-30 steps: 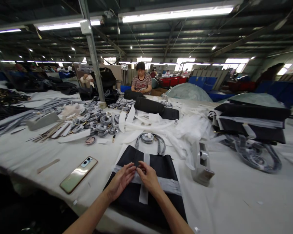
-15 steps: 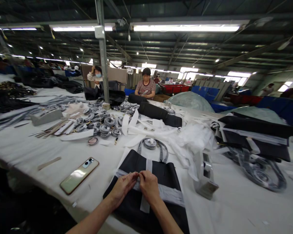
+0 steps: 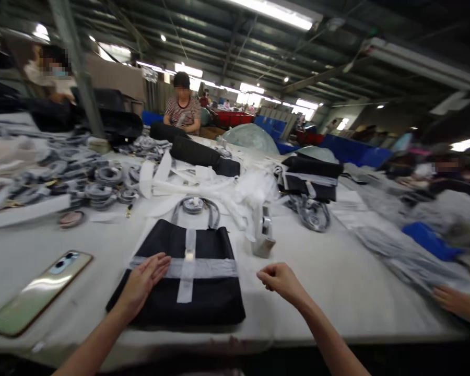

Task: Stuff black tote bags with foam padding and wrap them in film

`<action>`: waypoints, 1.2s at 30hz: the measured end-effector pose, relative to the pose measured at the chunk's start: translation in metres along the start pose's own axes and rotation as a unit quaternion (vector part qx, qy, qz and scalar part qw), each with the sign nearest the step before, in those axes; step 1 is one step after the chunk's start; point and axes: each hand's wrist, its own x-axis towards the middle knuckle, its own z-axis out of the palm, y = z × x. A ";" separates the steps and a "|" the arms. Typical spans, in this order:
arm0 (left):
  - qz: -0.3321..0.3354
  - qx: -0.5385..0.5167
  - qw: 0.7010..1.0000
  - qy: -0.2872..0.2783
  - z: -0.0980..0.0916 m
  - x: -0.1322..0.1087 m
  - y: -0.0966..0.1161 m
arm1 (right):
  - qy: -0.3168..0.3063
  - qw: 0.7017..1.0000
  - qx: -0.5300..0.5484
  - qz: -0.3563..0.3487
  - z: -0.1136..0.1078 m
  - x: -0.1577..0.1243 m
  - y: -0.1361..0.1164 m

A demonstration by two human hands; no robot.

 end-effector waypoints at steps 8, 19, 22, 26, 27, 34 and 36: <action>-0.004 0.052 0.999 -0.006 -0.008 0.001 -0.002 | 0.057 0.983 -0.118 0.130 -0.005 -0.086 0.081; 0.007 0.048 0.999 0.006 -0.002 -0.002 0.000 | 0.014 0.940 -0.327 0.092 -0.015 -0.139 0.100; 0.009 0.037 0.999 0.012 0.007 -0.002 0.003 | 0.085 0.961 -0.253 -0.078 -0.004 -0.107 0.067; 0.010 0.027 0.999 0.021 0.012 0.002 0.006 | 0.072 0.925 -0.162 -0.336 0.051 -0.049 -0.036; 0.009 0.024 0.999 0.020 0.012 0.003 0.007 | 0.045 0.910 -0.161 -0.378 0.068 -0.034 -0.062; 0.164 0.288 0.943 -0.013 0.014 -0.011 0.004 | -0.068 0.875 -0.198 -0.437 0.154 0.041 -0.129; 0.275 0.478 0.833 -0.047 0.014 -0.027 -0.008 | -0.059 0.871 -0.199 -0.445 0.162 0.050 -0.123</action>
